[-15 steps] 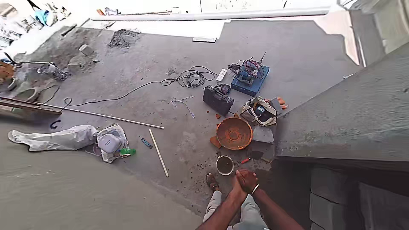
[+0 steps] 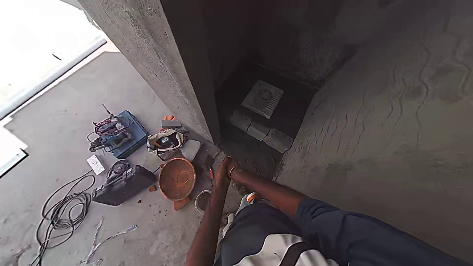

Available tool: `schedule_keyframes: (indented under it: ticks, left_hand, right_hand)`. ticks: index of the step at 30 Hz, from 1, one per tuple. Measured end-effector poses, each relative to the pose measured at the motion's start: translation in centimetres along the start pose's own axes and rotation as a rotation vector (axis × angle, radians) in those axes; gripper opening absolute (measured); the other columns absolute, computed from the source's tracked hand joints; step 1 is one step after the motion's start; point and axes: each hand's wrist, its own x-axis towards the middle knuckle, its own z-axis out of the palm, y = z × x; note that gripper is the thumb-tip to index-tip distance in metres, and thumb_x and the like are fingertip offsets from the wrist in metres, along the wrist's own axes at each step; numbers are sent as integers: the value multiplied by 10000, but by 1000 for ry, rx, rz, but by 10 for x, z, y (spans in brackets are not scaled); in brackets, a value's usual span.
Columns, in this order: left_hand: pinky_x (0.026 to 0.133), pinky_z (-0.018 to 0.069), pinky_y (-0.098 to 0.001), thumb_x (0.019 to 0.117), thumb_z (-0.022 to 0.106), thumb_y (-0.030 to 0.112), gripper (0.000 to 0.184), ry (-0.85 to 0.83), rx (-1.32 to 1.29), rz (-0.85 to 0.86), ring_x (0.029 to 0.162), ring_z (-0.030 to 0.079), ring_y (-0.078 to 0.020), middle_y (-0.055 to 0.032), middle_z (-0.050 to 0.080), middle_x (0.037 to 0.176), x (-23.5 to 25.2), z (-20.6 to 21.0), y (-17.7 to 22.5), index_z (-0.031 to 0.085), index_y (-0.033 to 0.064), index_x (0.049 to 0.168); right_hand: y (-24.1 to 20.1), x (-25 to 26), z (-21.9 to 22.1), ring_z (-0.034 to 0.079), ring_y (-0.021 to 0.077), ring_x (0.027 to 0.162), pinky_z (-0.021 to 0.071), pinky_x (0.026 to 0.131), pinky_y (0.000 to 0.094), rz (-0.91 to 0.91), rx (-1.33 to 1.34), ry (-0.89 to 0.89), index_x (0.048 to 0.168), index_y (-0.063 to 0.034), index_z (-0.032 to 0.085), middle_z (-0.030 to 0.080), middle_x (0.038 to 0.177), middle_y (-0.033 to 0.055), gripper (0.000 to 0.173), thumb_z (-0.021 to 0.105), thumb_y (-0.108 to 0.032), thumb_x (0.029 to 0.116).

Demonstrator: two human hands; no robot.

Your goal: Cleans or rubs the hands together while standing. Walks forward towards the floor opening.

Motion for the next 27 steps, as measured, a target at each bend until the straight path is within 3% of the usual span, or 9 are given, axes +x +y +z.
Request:
schedule_keyframes:
  ticks: [4, 7, 9, 11, 14, 18, 21, 27]
  left_hand:
    - [724, 590, -366, 1068, 491, 264, 274, -57, -3, -98, 816, 692, -211, -123, 695, 922, 13, 35, -2, 627, 33, 1120]
    - [671, 573, -357, 1026, 483, 143, 172, 57, -16, -63, 738, 658, -197, -118, 661, 842, 16, 47, 0, 602, 19, 1018]
    - [680, 574, -366, 997, 517, 100, 132, 84, -24, -96, 750, 658, -207, -128, 663, 860, 21, 47, 5, 606, 7, 1026]
    - [697, 581, -368, 1002, 508, 81, 122, 100, -18, -94, 770, 670, -219, -141, 667, 873, 21, 44, 8, 593, -2, 1030]
    - [713, 605, -362, 1040, 430, 59, 183, 112, -58, 8, 788, 709, -228, -159, 698, 873, 22, 42, 11, 580, -46, 1034]
    - [669, 599, -277, 1098, 407, 122, 248, 176, -120, 158, 723, 699, -136, -90, 703, 839, 20, 49, 13, 601, -32, 1108]
    - [621, 575, -242, 1105, 411, 152, 258, 225, -74, 239, 665, 666, -99, -44, 671, 772, 13, 46, 10, 612, 15, 1020]
    - [598, 530, -252, 1115, 407, 232, 302, 288, 90, 295, 625, 601, -88, -19, 598, 726, 9, 43, 4, 589, 61, 945]
  right_hand:
    - [35, -4, -24, 491, 489, 1354, 442, 1081, 585, 47, 87, -24, 1405, 143, 479, 495, 1437, 346, 464, 543, -133, 1039]
    - [52, -15, -34, 461, 489, 1391, 367, 1141, 622, -171, 3, -7, 1422, 129, 497, 503, 1462, 338, 421, 479, -82, 1058]
    - [64, -15, -35, 430, 487, 1421, 323, 1171, 636, -301, -67, 3, 1413, 122, 512, 496, 1481, 325, 393, 434, -31, 1059]
    - [71, -14, -32, 444, 472, 1417, 335, 1162, 630, -397, -76, 33, 1407, 110, 519, 510, 1474, 312, 385, 402, -23, 1066]
    - [73, -15, -29, 396, 453, 1466, 243, 1232, 582, -542, -120, 111, 1455, 122, 465, 466, 1517, 326, 418, 365, -19, 1074]
    - [79, -4, -26, 415, 467, 1456, 284, 1235, 512, -731, -344, 303, 1433, 175, 454, 457, 1504, 370, 420, 329, 23, 1062]
    - [80, 0, -16, 456, 451, 1434, 321, 1219, 487, -847, -511, 451, 1424, 177, 466, 482, 1489, 361, 411, 336, 47, 1056]
    - [89, 4, -10, 497, 415, 1418, 305, 1240, 461, -1012, -534, 602, 1410, 165, 504, 536, 1455, 339, 404, 403, 9, 1052]
